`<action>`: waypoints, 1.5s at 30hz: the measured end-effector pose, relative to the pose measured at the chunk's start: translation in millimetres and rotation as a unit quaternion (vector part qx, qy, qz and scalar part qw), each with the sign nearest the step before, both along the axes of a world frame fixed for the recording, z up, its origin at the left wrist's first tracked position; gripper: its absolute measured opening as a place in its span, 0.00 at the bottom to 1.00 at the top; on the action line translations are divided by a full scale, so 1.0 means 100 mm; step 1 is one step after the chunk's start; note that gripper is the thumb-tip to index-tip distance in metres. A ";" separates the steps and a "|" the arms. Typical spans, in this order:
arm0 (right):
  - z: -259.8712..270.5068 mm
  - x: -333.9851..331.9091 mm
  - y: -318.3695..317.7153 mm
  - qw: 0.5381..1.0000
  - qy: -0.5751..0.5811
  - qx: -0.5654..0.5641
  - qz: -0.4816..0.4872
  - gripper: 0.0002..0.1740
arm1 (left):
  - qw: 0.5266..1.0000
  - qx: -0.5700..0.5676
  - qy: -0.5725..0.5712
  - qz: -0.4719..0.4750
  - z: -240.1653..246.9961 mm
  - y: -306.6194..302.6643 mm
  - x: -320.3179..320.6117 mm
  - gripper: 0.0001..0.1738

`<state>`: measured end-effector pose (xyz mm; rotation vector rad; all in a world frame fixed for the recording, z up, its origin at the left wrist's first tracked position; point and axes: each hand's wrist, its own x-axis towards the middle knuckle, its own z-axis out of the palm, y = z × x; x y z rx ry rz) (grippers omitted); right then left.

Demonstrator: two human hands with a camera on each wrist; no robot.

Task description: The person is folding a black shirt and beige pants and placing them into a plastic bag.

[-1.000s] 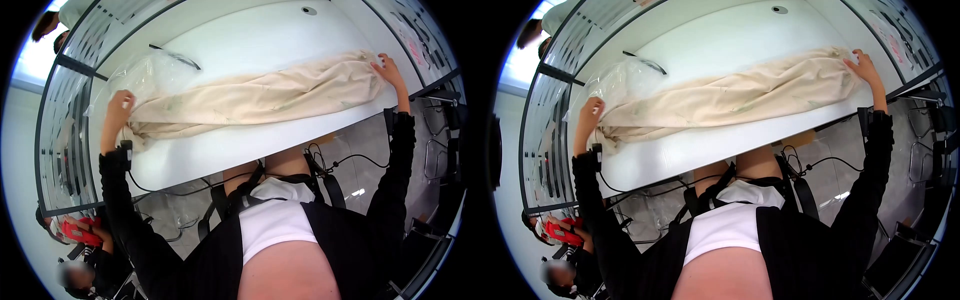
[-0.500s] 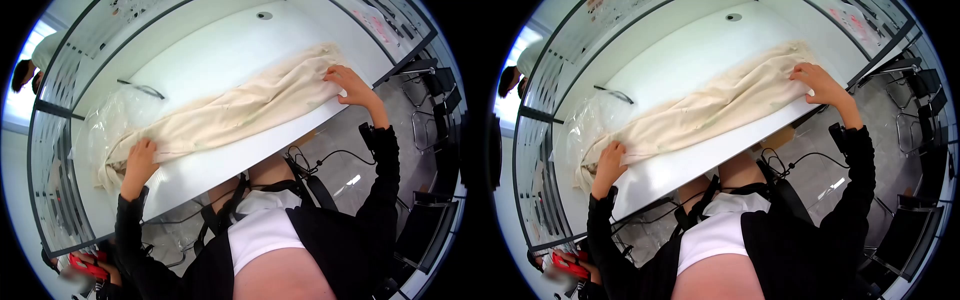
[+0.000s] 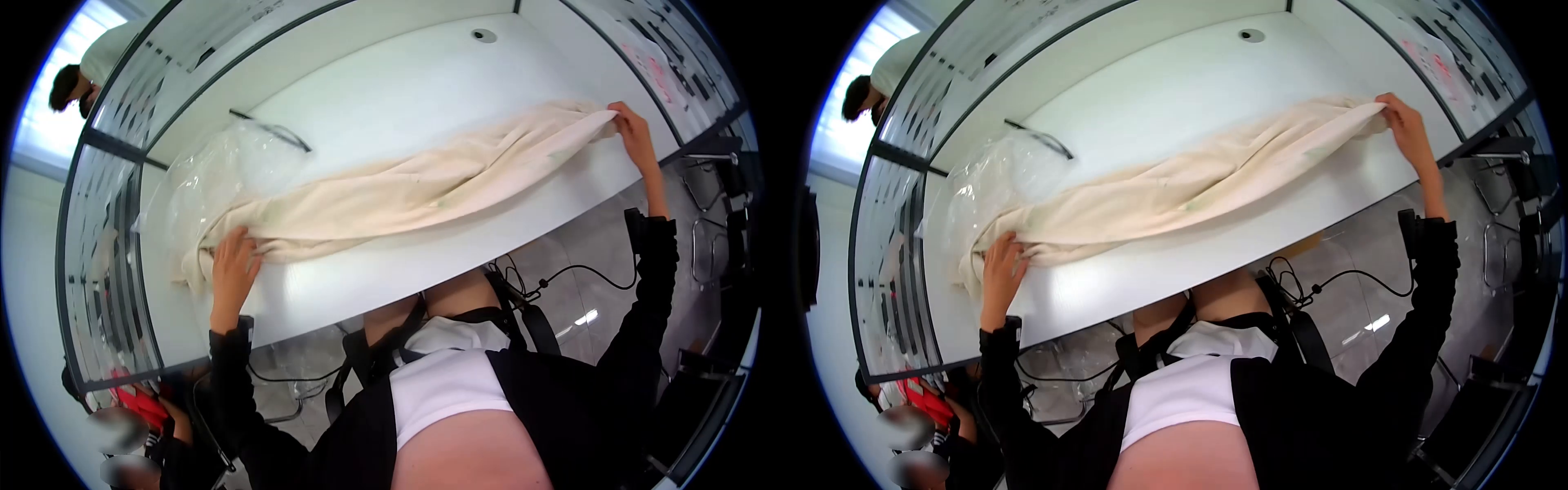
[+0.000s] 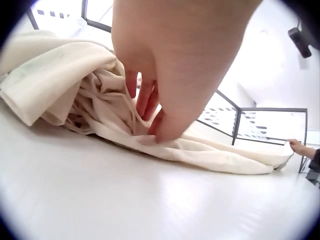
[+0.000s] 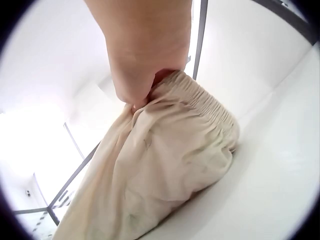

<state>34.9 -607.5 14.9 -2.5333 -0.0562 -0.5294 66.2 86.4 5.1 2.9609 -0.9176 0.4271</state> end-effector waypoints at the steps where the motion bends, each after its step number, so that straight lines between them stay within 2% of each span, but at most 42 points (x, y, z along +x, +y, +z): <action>1: -0.02 0.08 0.03 0.997 -0.075 0.023 0.017 0.05 | 1.000 0.009 -0.019 0.016 -0.07 0.07 0.01 0.13; 2: 0.01 0.14 0.00 0.996 -0.093 -0.013 0.005 0.06 | 0.999 0.011 -0.034 0.032 -0.08 0.11 0.01 0.13; 5: 0.07 0.31 -0.05 0.995 -0.059 0.082 0.006 0.06 | 0.995 0.006 -0.087 0.052 -0.04 0.15 0.00 0.15; 8: 0.22 0.31 -0.02 0.998 0.012 0.036 0.045 0.06 | 0.984 0.008 -0.143 0.108 0.06 0.18 -0.06 0.21; 9: 0.26 0.30 -0.01 0.997 0.038 0.025 0.064 0.06 | 0.980 0.012 -0.152 0.126 0.01 0.29 -0.04 0.26; 10: 0.31 0.28 -0.02 0.994 0.064 0.013 0.083 0.05 | 0.976 -0.016 -0.156 0.149 -0.01 0.40 -0.04 0.27; 12: 0.43 0.25 -0.07 0.979 0.150 0.058 0.128 0.05 | 0.965 -0.072 -0.161 0.196 0.00 0.62 -0.05 0.29; 13: 0.48 0.20 -0.10 0.971 0.181 0.075 0.137 0.05 | 0.954 -0.137 -0.126 0.233 0.01 0.69 -0.04 0.27; 14: 0.51 0.14 -0.13 0.962 0.211 0.093 0.145 0.05 | 0.957 -0.156 -0.102 0.222 0.03 0.81 -0.06 0.25; 16: 0.54 0.10 -0.18 0.975 0.163 0.085 0.124 0.07 | 0.959 -0.195 -0.059 0.195 0.11 0.98 -0.07 0.20; 17: 0.54 0.08 -0.25 0.983 0.124 0.086 0.106 0.07 | 0.950 -0.253 -0.089 0.161 0.19 0.98 -0.10 0.13; 19: 0.56 0.09 -0.42 0.994 0.074 0.052 0.057 0.10 | 0.931 -0.336 -0.057 0.132 0.33 1.27 -0.09 0.13; 22: 0.70 0.21 -0.31 0.998 -0.013 0.055 0.016 0.11 | 0.889 -0.440 -0.025 0.124 0.64 1.49 -0.03 0.13; 24: 0.85 0.46 -0.35 0.999 0.006 0.007 0.053 0.12 | 0.911 -0.385 -0.002 0.144 0.91 1.64 0.15 0.11; 26: 0.93 0.81 -0.43 0.996 0.042 -0.029 0.073 0.12 | 0.930 -0.337 0.082 0.127 1.16 1.62 0.39 0.10; 28: 1.00 1.16 -0.44 0.989 0.071 -0.088 0.093 0.12 | 0.942 -0.258 0.177 0.120 1.32 1.92 0.77 0.10; 29: 0.99 1.33 -0.44 0.985 0.073 -0.101 0.116 0.11 | 0.945 -0.245 0.189 0.108 1.38 1.93 0.90 0.11; 30: 0.98 1.49 -0.44 0.981 0.074 -0.116 0.138 0.11 | 0.924 -0.273 0.219 0.154 1.42 1.93 0.98 0.11; 32: 0.94 1.82 -0.43 0.972 0.093 -0.188 0.102 0.10 | 0.873 -0.324 0.273 0.242 1.61 1.70 1.15 0.13; 33: 0.85 1.94 -0.40 0.974 0.056 -0.208 0.071 0.10 | 0.862 -0.340 0.269 0.265 1.59 1.73 1.29 0.17; 36: 0.38 2.66 -0.70 0.958 -0.025 -0.287 0.012 0.10 | 0.909 -0.316 0.138 0.234 1.26 2.10 1.84 0.17; 37: 0.22 2.82 -0.75 0.942 -0.031 -0.333 -0.013 0.11 | 0.910 -0.259 0.133 0.296 1.17 2.35 2.08 0.19; 39: 0.05 2.87 -0.71 0.914 -0.051 -0.395 -0.073 0.14 | 0.930 -0.038 -0.008 0.365 1.05 2.17 2.15 0.21; 40: -0.02 2.77 -0.50 0.904 -0.056 -0.411 -0.103 0.15 | 0.914 0.075 -0.079 0.390 0.98 2.01 2.12 0.22; 41: -0.06 2.65 -0.35 0.893 -0.058 -0.427 -0.130 0.16 | 0.905 0.112 -0.112 0.395 0.95 1.75 1.98 0.22; 43: 0.01 2.43 -0.24 0.924 -0.013 -0.370 -0.094 0.17 | 0.951 0.035 -0.153 0.267 0.91 1.54 1.79 0.18; 45: 0.09 2.11 -0.10 0.944 -0.009 -0.328 -0.048 0.16 | 0.973 -0.016 -0.164 0.160 0.95 1.22 1.47 0.13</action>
